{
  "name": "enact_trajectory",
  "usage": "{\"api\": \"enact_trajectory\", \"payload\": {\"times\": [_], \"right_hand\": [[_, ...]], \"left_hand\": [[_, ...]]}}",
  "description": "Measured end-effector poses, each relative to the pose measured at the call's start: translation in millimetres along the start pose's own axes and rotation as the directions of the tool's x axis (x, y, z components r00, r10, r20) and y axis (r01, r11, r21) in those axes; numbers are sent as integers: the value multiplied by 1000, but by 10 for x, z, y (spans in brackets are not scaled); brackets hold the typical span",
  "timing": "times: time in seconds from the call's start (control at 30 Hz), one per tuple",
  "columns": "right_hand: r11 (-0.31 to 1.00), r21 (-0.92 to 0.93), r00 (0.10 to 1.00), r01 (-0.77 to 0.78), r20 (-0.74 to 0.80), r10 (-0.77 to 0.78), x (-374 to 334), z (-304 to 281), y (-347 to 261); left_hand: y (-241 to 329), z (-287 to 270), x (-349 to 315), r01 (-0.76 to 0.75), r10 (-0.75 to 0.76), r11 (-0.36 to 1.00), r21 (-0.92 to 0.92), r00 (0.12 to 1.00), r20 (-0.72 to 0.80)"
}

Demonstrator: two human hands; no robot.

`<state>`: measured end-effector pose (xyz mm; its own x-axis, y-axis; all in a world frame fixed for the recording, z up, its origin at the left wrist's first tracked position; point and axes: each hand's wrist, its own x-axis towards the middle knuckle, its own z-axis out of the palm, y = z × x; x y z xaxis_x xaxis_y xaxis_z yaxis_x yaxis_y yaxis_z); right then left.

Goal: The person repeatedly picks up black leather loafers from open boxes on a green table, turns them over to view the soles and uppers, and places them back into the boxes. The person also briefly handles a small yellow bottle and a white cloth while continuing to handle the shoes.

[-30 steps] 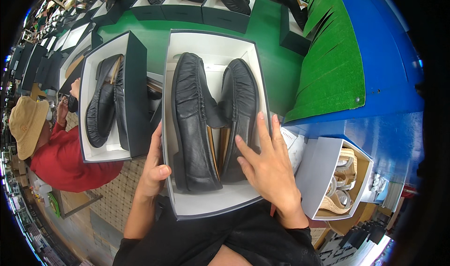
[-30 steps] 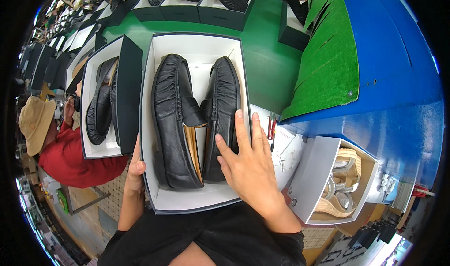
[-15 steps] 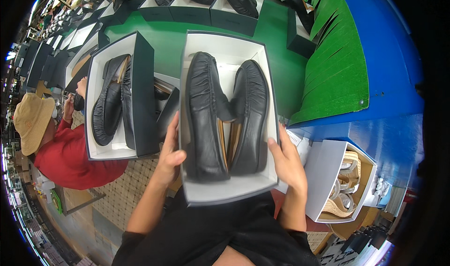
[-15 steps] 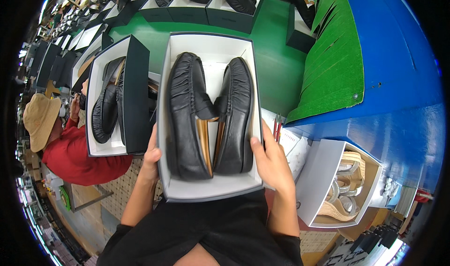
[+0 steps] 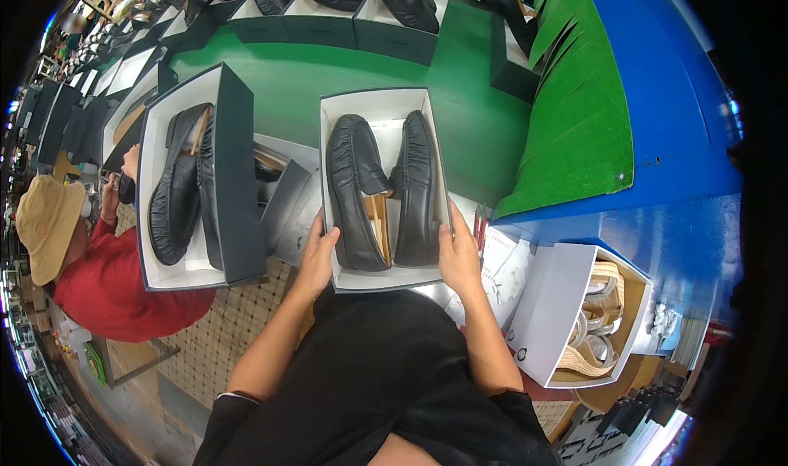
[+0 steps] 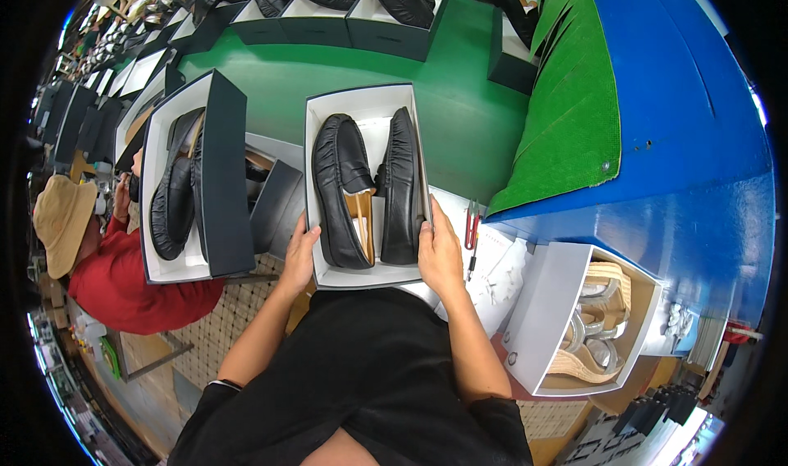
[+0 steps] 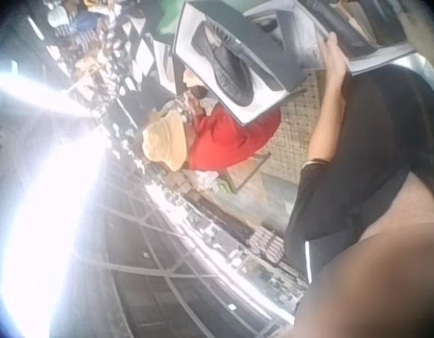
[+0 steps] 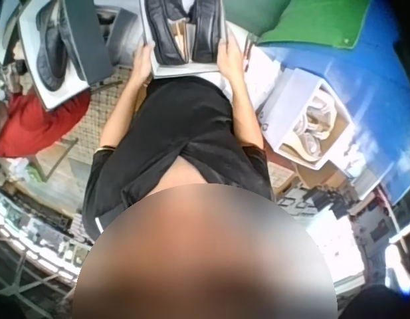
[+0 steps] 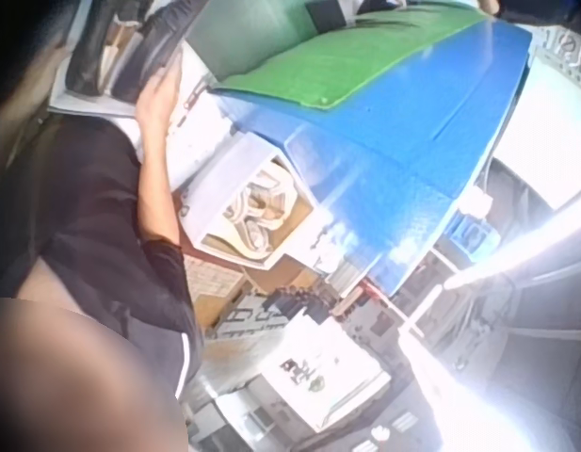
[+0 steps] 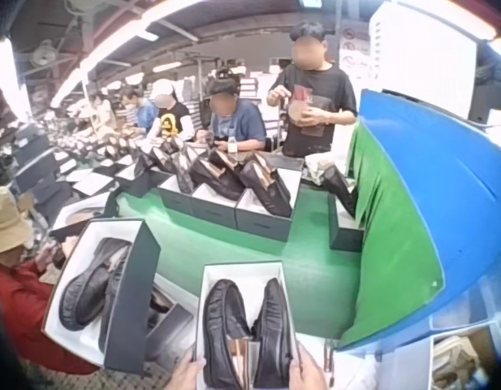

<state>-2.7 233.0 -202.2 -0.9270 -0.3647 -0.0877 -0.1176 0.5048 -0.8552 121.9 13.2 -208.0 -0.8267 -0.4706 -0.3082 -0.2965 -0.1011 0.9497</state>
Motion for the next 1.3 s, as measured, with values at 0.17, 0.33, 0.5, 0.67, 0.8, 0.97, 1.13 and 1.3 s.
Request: {"api": "enact_trajectory", "payload": {"times": [0.17,0.33,0.5,0.67,0.8,0.97,1.13,1.3], "right_hand": [[992,98,996,-81,51,77,-4,-57,-28],[990,132,999,-40,27,36,14,-40,-18],[992,127,1000,-19,9,18,33,-28,16],[972,218,996,-81,52,72,26,-49,-18],[979,183,996,-84,47,77,39,-45,-23],[978,192,996,-80,45,72,29,-40,-32],[956,-229,949,185,-213,-234,-11,-43,-223],[863,-259,860,433,-169,-482,47,120,-450]], "left_hand": [[-67,-1,36,-33,40,990,-139,998,47],[-82,-14,27,-72,79,990,-119,996,48],[-94,-26,40,-60,62,997,-54,997,43],[-146,-36,52,-70,70,998,-9,997,37],[-195,-54,63,-82,82,997,0,996,38],[-121,-31,61,-82,81,996,31,997,10],[279,63,-126,-376,491,799,469,858,-148],[503,393,-43,-445,495,792,418,869,-15]]}}
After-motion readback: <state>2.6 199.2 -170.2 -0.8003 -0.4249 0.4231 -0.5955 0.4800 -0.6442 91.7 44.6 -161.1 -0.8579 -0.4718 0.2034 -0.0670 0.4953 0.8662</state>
